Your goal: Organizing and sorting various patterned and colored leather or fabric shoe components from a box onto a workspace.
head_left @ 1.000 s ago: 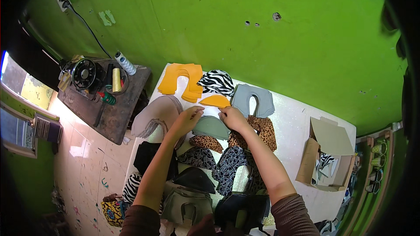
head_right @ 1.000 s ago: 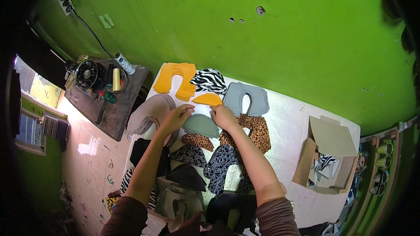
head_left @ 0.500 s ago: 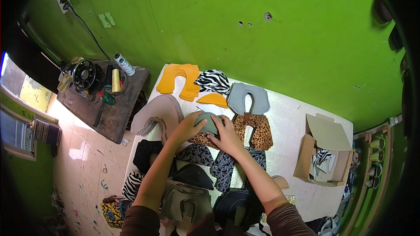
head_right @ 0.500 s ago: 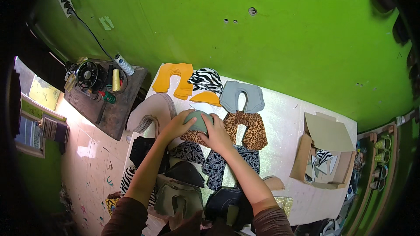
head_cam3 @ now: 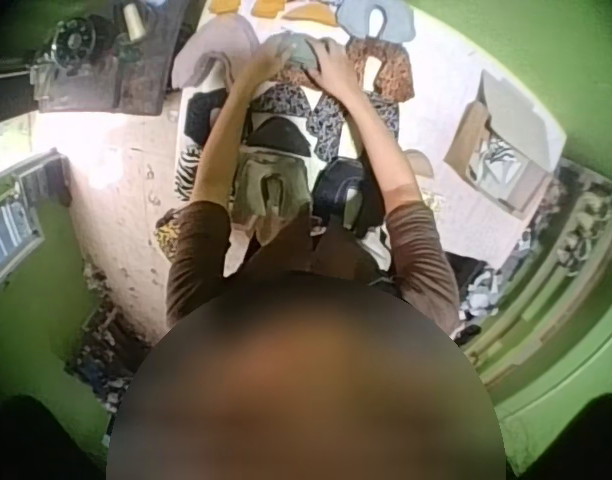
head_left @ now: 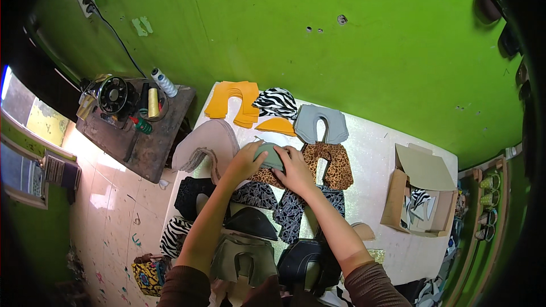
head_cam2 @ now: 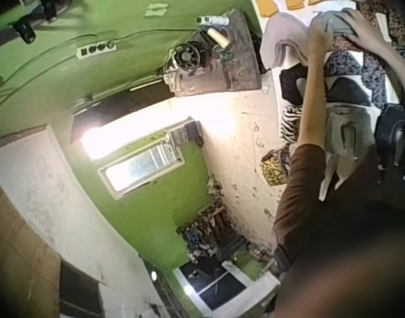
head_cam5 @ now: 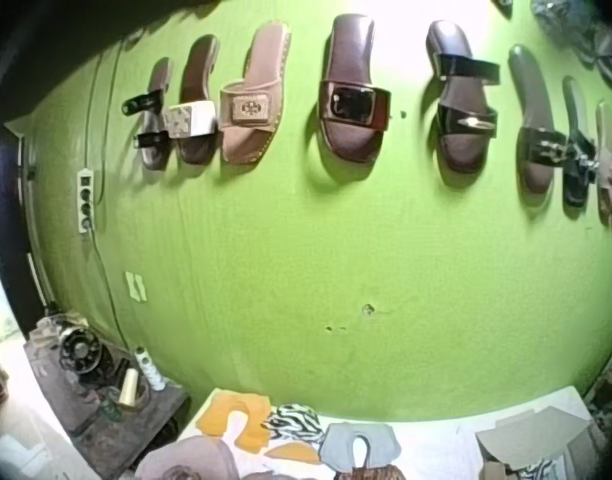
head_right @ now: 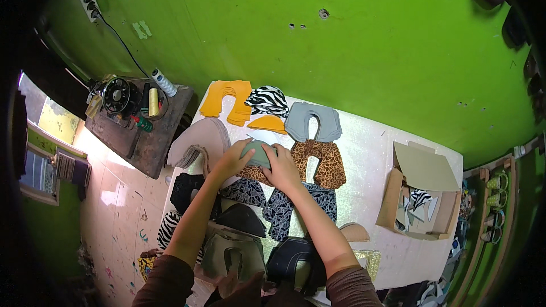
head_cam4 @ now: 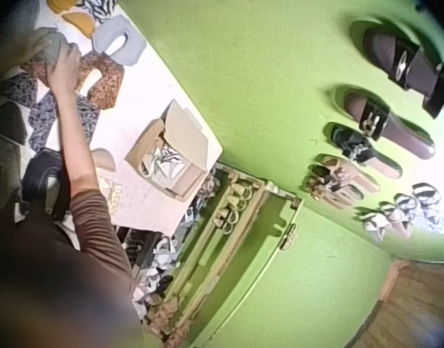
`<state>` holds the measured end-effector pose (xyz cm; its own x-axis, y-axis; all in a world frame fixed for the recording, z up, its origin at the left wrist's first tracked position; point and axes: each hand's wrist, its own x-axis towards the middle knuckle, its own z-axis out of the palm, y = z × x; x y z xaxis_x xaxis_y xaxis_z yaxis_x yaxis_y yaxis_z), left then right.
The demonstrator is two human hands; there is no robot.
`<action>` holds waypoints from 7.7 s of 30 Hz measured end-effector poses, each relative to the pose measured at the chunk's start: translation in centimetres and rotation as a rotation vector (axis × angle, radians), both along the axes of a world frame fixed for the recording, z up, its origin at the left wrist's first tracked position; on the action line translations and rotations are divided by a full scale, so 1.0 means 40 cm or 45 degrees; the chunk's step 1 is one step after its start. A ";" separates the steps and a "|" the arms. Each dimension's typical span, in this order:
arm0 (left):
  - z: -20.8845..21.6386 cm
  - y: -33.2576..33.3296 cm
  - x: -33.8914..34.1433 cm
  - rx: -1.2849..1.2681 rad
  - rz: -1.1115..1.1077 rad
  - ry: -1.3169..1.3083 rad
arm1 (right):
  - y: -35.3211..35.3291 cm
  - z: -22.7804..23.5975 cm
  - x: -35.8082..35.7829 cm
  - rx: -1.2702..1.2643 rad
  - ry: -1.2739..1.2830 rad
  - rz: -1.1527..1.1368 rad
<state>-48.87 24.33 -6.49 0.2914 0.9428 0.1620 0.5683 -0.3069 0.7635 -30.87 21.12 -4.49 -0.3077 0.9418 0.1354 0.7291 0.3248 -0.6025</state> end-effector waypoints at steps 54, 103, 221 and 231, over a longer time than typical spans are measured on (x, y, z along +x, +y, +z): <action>0.172 -0.503 1.105 -0.013 -0.202 0.139 | -0.450 0.098 1.122 -0.050 -0.167 -0.026; 0.154 -0.463 1.066 -0.576 0.295 -0.961 | -0.335 -0.019 1.023 0.105 -0.319 0.123; 0.156 -0.531 1.048 -0.997 0.256 -1.311 | -0.478 0.176 1.200 -0.635 1.277 -0.520; 0.168 -0.611 1.053 -1.018 0.001 -1.402 | -0.561 0.143 1.001 -0.699 1.503 -0.526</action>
